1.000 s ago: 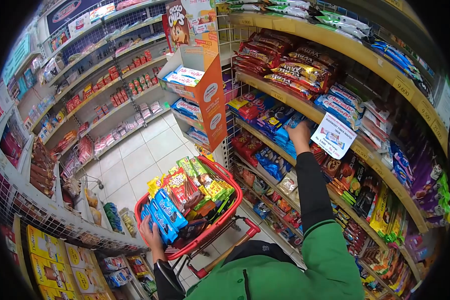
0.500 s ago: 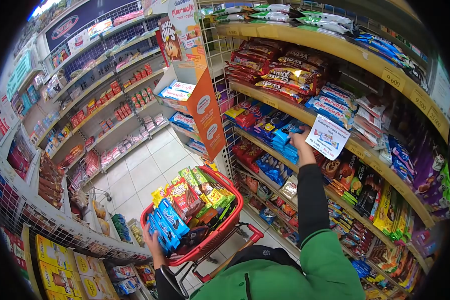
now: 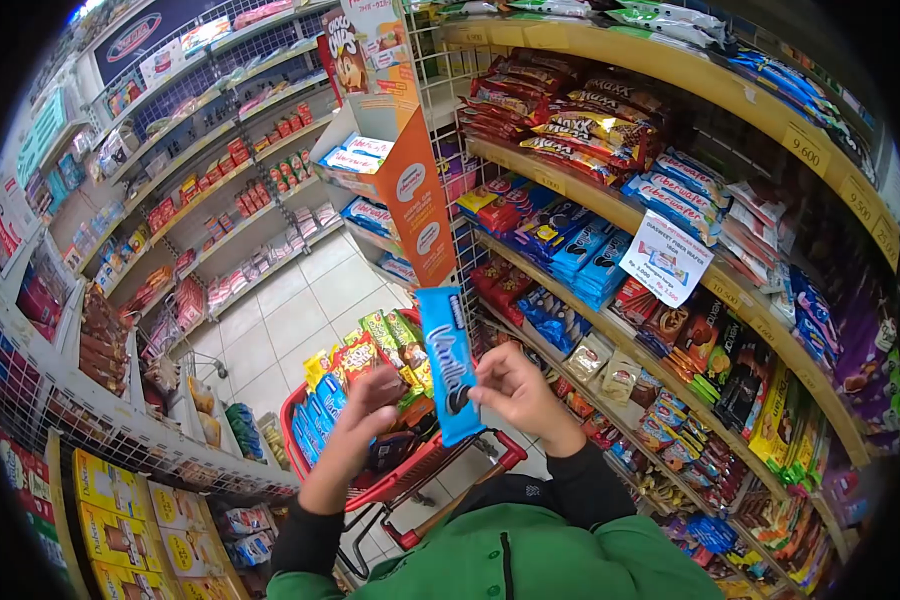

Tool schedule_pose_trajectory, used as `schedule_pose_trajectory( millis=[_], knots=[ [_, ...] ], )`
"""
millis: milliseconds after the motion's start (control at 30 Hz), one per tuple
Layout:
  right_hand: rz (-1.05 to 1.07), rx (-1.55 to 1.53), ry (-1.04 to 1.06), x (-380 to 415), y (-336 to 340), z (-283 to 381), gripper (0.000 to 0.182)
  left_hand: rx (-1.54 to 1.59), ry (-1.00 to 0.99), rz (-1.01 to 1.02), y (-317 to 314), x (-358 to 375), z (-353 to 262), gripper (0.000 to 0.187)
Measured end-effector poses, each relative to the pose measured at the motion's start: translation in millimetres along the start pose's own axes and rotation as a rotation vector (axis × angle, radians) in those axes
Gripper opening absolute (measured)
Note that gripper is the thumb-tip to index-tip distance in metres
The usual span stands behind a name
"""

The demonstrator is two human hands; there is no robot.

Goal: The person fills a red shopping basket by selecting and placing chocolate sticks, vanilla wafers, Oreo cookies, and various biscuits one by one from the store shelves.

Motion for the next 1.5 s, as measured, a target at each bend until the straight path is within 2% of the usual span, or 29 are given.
schedule_pose_trajectory(
  millis=[33,67,100,233,333,467,600,667,733,767,800,833,867,900,1000,1067,1167,1267,1400,1500],
  knots=[
    [0.043,0.083,-0.010,2,-5,-2,0.022,0.062,0.049,0.012,-9,-8,11,0.049],
    [0.086,0.164,-0.020,4,-10,-4,0.022,0.202,0.012,0.057,-22,-16,14,0.044],
    [0.121,0.145,-0.094,7,-13,-7,0.025,0.219,0.018,0.022,-26,-21,18,0.038],
    [0.079,0.069,-0.143,20,-12,-23,0.028,0.227,0.066,-0.016,-20,-30,38,0.020],
    [0.025,0.043,-0.110,23,-12,-23,0.030,0.274,0.087,-0.042,-20,-31,45,0.016],
    [0.199,0.219,-0.320,25,-12,-33,0.027,0.323,0.045,-0.023,-18,-34,52,0.016],
    [0.242,0.194,-0.431,36,-4,-52,0.022,0.300,0.117,-0.001,-21,-33,70,0.016],
    [0.224,0.113,-0.472,41,3,-51,0.020,0.270,0.160,0.048,-28,-33,73,0.019],
    [0.195,0.083,-0.517,56,17,-60,0.018,0.242,0.131,0.001,-21,-33,80,0.019],
    [0.173,0.096,-0.541,64,27,-66,0.017,0.092,0.097,-0.007,-7,-32,76,0.021],
    [0.122,0.080,-0.553,72,36,-68,0.017,0.039,0.055,-0.145,3,-31,54,0.024],
    [0.071,0.111,-0.547,80,47,-69,0.017,-0.121,0.164,-0.281,27,-22,51,0.027],
    [0.018,0.142,-0.540,89,58,-68,0.017,-0.294,-0.046,-0.378,56,-20,54,0.036],
    [-0.025,0.127,-0.572,97,67,-66,0.017,-0.138,0.067,-0.500,81,-9,62,0.045],
    [-0.166,0.105,-0.638,120,91,-54,0.017,-0.201,0.261,-0.682,132,18,84,0.059],
    [-0.272,0.098,-0.636,133,101,-44,0.017,-0.369,0.354,-0.693,145,26,92,0.062],
    [-0.378,0.081,-0.630,153,113,-39,0.016,-0.404,0.506,-0.663,142,27,98,0.067],
    [-0.429,0.109,-0.640,165,116,-28,0.015,-0.373,0.506,-0.576,134,23,100,0.069],
    [-0.479,0.103,-0.628,182,117,-19,0.015,-0.459,0.470,-0.573,141,26,111,0.069],
    [-0.513,0.127,-0.631,195,121,-15,0.016,-0.489,0.564,-0.516,133,26,109,0.071]
  ],
)
Point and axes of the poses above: each hand's wrist, its own x-axis away from the middle knuckle, its own y-axis out of the back of the hand, z = x × y, the point moved 6 cm from there along -x, towards the middle knuckle, and after that the axes turned 13 degrees about z, right-handed, at the moved point
